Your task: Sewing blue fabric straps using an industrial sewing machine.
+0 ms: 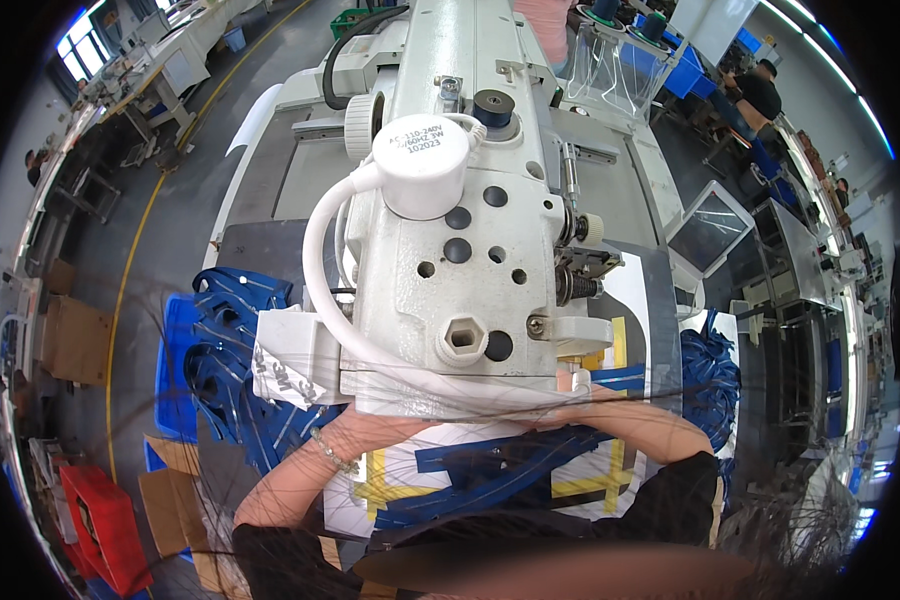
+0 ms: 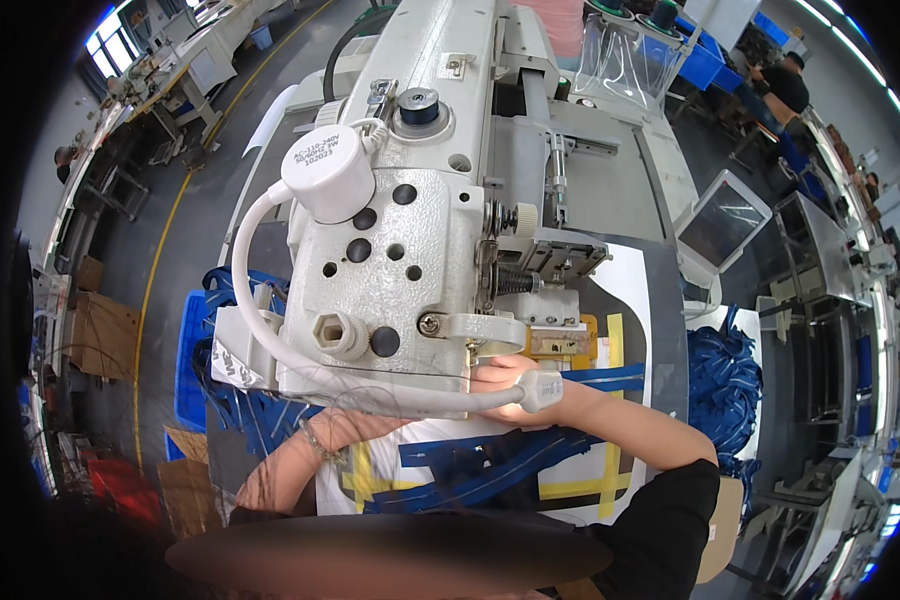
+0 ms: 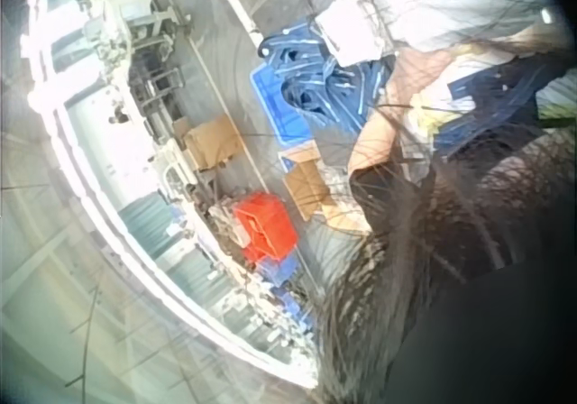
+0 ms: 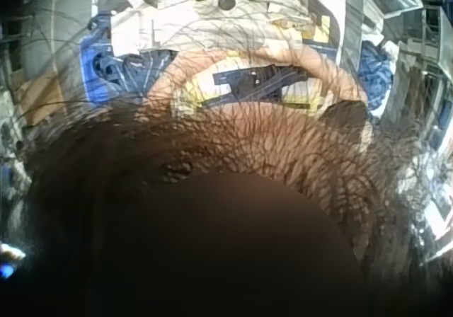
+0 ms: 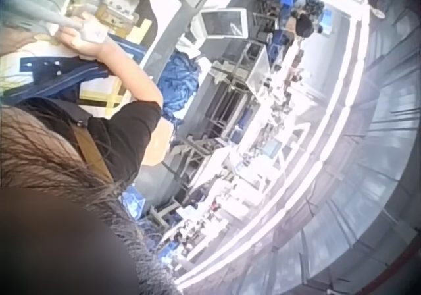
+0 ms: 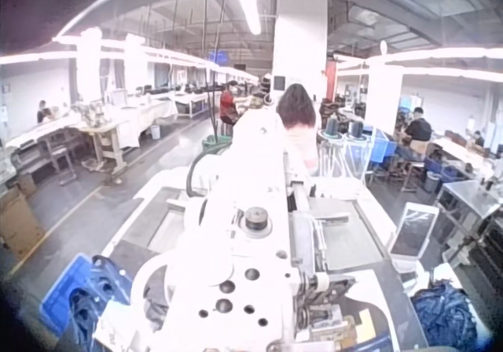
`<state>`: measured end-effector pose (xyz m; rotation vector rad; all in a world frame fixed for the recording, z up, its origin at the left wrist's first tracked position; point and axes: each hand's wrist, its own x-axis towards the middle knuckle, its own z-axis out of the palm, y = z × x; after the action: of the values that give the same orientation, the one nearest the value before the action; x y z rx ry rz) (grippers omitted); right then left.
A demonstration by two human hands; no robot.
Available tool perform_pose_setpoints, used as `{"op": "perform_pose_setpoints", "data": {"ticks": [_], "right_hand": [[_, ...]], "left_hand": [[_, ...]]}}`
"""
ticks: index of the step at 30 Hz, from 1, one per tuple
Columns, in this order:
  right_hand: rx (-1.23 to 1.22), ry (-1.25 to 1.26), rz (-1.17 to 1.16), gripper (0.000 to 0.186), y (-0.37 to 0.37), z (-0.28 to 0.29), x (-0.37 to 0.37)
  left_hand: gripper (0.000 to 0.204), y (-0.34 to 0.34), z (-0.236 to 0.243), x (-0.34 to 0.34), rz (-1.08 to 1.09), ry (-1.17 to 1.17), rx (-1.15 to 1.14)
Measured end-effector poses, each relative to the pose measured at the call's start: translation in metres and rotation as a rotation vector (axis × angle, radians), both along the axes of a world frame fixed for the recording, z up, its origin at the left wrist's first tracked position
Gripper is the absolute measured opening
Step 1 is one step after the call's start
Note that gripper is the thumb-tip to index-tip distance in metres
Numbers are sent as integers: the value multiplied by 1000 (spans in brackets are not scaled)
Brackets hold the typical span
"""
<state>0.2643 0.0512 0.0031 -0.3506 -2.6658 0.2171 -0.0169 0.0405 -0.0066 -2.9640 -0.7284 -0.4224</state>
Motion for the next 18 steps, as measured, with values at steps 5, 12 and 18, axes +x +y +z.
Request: {"op": "perform_pose_setpoints", "data": {"ticks": [5, 12, 18], "right_hand": [[200, -136, 9, 23, -3, -2, 8], [222, -225, -100, 31, -20, -18, 15], [218, -176, -173, 44, -25, -17, 20]], "left_hand": [[44, -7, -2, 1, 70, -15, -175], [48, -17, 5, 1, 153, 211, -51], [50, -21, 3, 2, 150, 207, -1]]}}
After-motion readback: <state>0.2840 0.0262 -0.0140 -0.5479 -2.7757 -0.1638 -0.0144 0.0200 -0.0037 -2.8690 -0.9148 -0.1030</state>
